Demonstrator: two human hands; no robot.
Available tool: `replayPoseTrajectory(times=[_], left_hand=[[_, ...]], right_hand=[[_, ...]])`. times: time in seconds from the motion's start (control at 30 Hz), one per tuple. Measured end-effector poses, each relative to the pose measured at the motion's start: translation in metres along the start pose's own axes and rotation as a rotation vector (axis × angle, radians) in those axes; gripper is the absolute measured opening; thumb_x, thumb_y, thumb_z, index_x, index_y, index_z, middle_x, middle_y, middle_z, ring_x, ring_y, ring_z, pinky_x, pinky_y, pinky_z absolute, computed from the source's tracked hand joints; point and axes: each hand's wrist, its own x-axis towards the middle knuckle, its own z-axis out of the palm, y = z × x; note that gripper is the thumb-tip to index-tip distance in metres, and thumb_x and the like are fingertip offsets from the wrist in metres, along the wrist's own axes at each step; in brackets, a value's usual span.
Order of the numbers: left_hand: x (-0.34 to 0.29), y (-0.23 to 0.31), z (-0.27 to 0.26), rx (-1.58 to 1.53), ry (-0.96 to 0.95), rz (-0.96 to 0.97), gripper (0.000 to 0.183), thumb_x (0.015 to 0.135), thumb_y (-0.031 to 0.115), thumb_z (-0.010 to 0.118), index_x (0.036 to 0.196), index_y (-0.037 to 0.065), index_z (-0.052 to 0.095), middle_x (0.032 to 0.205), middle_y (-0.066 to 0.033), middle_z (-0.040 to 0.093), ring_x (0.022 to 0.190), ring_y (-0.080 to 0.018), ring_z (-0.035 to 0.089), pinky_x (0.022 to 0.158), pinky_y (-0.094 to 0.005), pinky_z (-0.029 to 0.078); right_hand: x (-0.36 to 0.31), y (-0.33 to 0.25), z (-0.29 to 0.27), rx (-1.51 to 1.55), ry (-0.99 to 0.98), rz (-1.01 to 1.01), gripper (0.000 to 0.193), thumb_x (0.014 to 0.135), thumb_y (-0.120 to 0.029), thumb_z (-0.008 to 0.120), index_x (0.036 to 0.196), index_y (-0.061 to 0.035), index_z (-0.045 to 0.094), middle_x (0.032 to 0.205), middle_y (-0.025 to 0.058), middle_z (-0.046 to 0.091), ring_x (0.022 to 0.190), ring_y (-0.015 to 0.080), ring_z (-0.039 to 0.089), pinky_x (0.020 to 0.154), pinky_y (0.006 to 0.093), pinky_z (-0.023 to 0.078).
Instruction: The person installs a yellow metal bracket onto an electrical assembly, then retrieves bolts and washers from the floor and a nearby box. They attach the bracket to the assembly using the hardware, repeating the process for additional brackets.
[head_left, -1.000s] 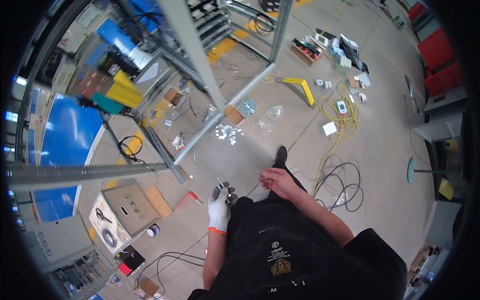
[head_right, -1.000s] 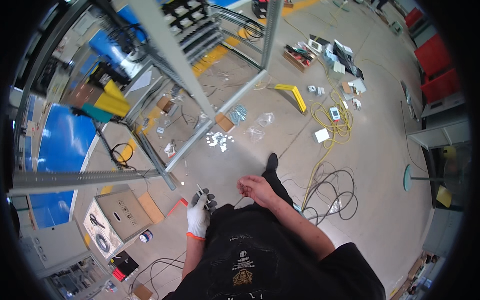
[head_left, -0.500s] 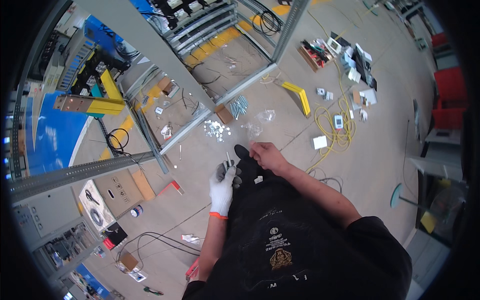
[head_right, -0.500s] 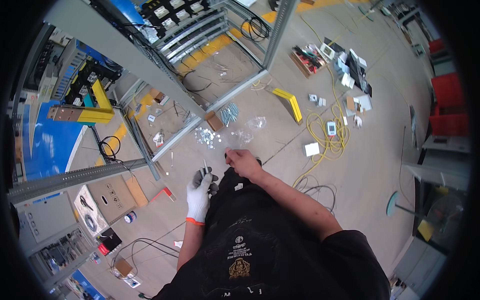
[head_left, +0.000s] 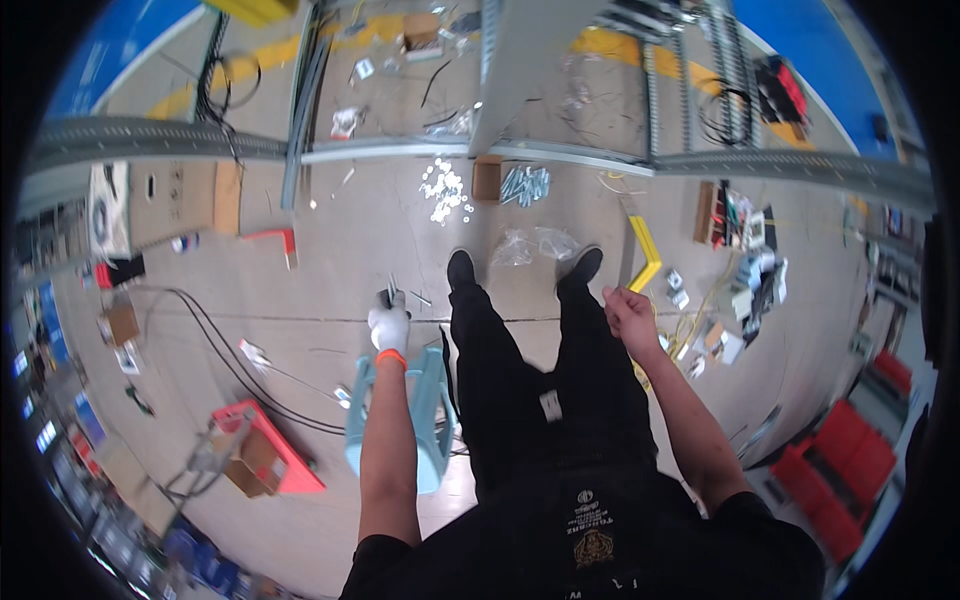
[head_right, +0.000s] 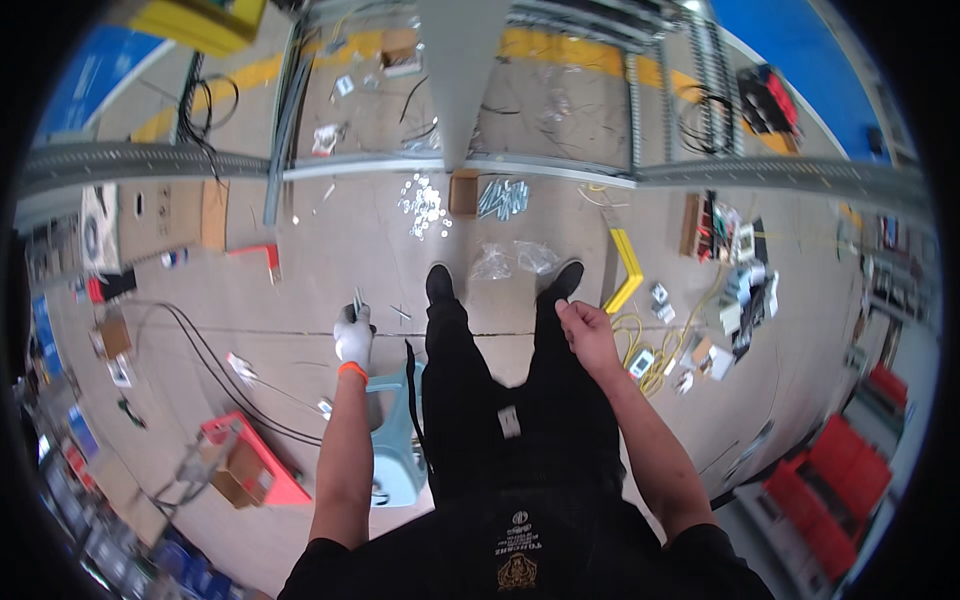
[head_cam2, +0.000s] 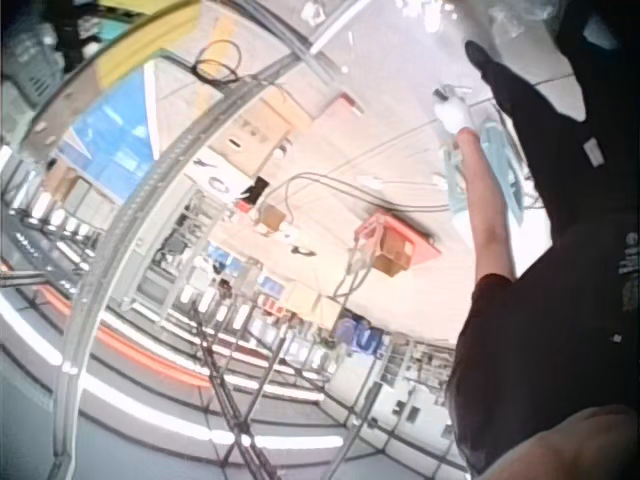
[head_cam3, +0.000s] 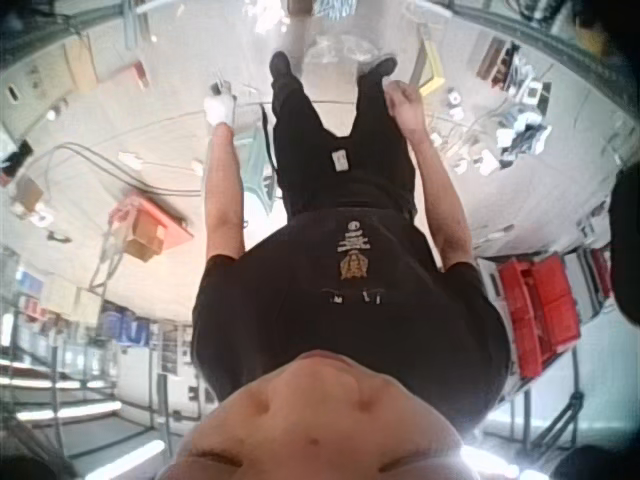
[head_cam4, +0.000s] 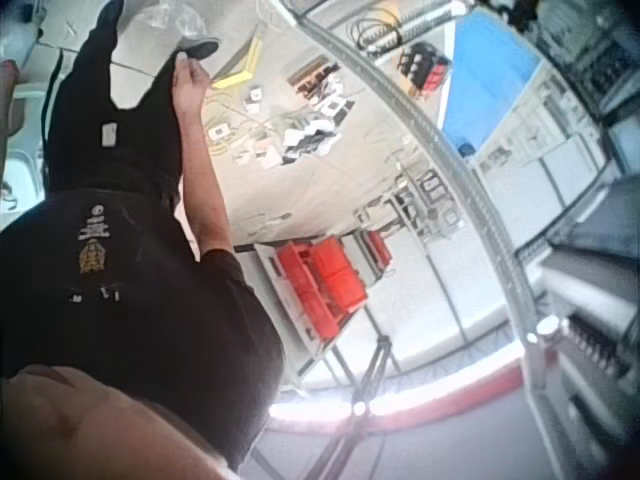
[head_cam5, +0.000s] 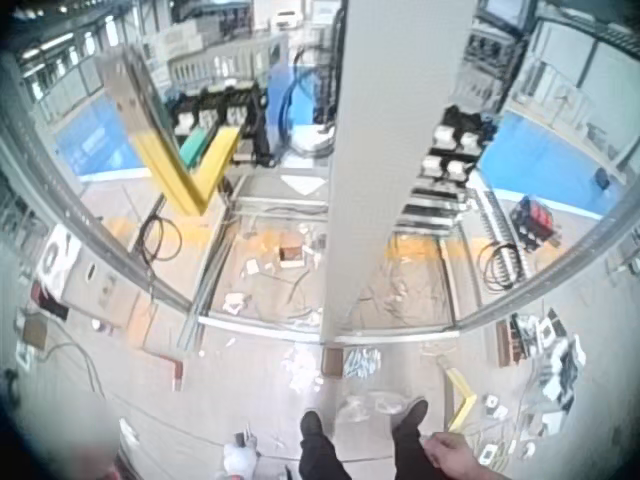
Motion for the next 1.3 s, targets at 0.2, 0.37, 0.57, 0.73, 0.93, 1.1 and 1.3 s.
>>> replayPoseTrajectory(times=[0.2,0.37,0.57,0.73,0.93,1.1,1.3], left_hand=[[0.142,-0.142,0.160,-0.217,0.069,-0.278,0.029,0.094,0.023,0.063,0.109,-0.002,0.062,0.070,-0.0055,0.059,0.055,-0.0133,0.055,0.051,-0.0310,0.046],[0.295,-0.214,0.274,0.243,0.103,-0.089,0.024,0.093,0.021,0.062,0.111,0.004,0.063,0.087,-0.0194,0.068,0.077,-0.0357,0.066,0.070,-0.0440,0.052],[0.403,-0.226,0.352,0.239,0.320,0.395,0.023,0.091,0.015,0.065,0.112,0.006,0.066,0.104,-0.0190,0.063,0.094,-0.0362,0.063,0.081,-0.0427,0.051],[0.375,-0.240,0.341,0.073,0.532,0.453,0.021,0.092,0.010,0.064,0.112,0.003,0.067,0.102,-0.0161,0.061,0.090,-0.0264,0.062,0.080,-0.0363,0.051],[0.305,-0.239,0.361,-0.245,0.211,0.314,0.022,0.097,0.011,0.059,0.116,0.002,0.064,0.091,-0.0146,0.066,0.071,-0.0181,0.064,0.067,-0.0328,0.052],[0.269,-0.234,0.404,-0.184,0.021,0.402,0.024,0.098,0.013,0.056,0.119,0.002,0.059,0.087,-0.0086,0.070,0.067,-0.0127,0.067,0.059,-0.0281,0.052],[0.262,-0.203,0.412,-0.096,-0.060,0.590,0.022,0.095,0.006,0.061,0.117,0.002,0.060,0.085,-0.0115,0.068,0.068,-0.0160,0.068,0.060,-0.0301,0.053]], right_hand=[[0.281,0.203,0.012,-0.722,-0.083,-0.165,0.021,0.083,-0.022,0.074,0.091,-0.0025,0.070,0.070,0.0111,0.065,0.064,0.0198,0.062,0.064,0.0316,0.050],[0.481,0.337,0.101,-0.880,-0.086,-0.274,0.027,0.083,-0.028,0.069,0.102,-0.0073,0.068,0.089,0.0171,0.070,0.084,0.0349,0.068,0.075,0.0442,0.054],[0.602,0.391,0.187,-0.994,0.021,-0.490,0.031,0.086,-0.031,0.066,0.111,-0.0127,0.063,0.089,0.0165,0.071,0.083,0.0377,0.068,0.075,0.0488,0.054],[0.612,0.404,0.208,-1.075,-0.012,-0.505,0.023,0.088,-0.028,0.065,0.103,-0.0110,0.060,0.085,0.0150,0.070,0.079,0.0374,0.068,0.071,0.0499,0.054],[0.621,0.412,0.205,-0.832,-0.167,-0.541,0.022,0.088,-0.024,0.068,0.097,-0.0062,0.060,0.073,0.0117,0.066,0.064,0.0275,0.065,0.059,0.0423,0.052],[0.592,0.341,0.172,0.035,-0.709,0.214,0.020,0.090,-0.021,0.073,0.094,-0.0064,0.059,0.062,-0.0076,0.042,0.048,0.0040,0.032,0.042,0.0244,0.025],[0.571,0.318,0.155,0.007,-0.621,0.253,0.021,0.089,-0.018,0.074,0.094,-0.0055,0.058,0.061,-0.0085,0.036,0.046,0.0025,0.024,0.041,0.0231,0.016]])
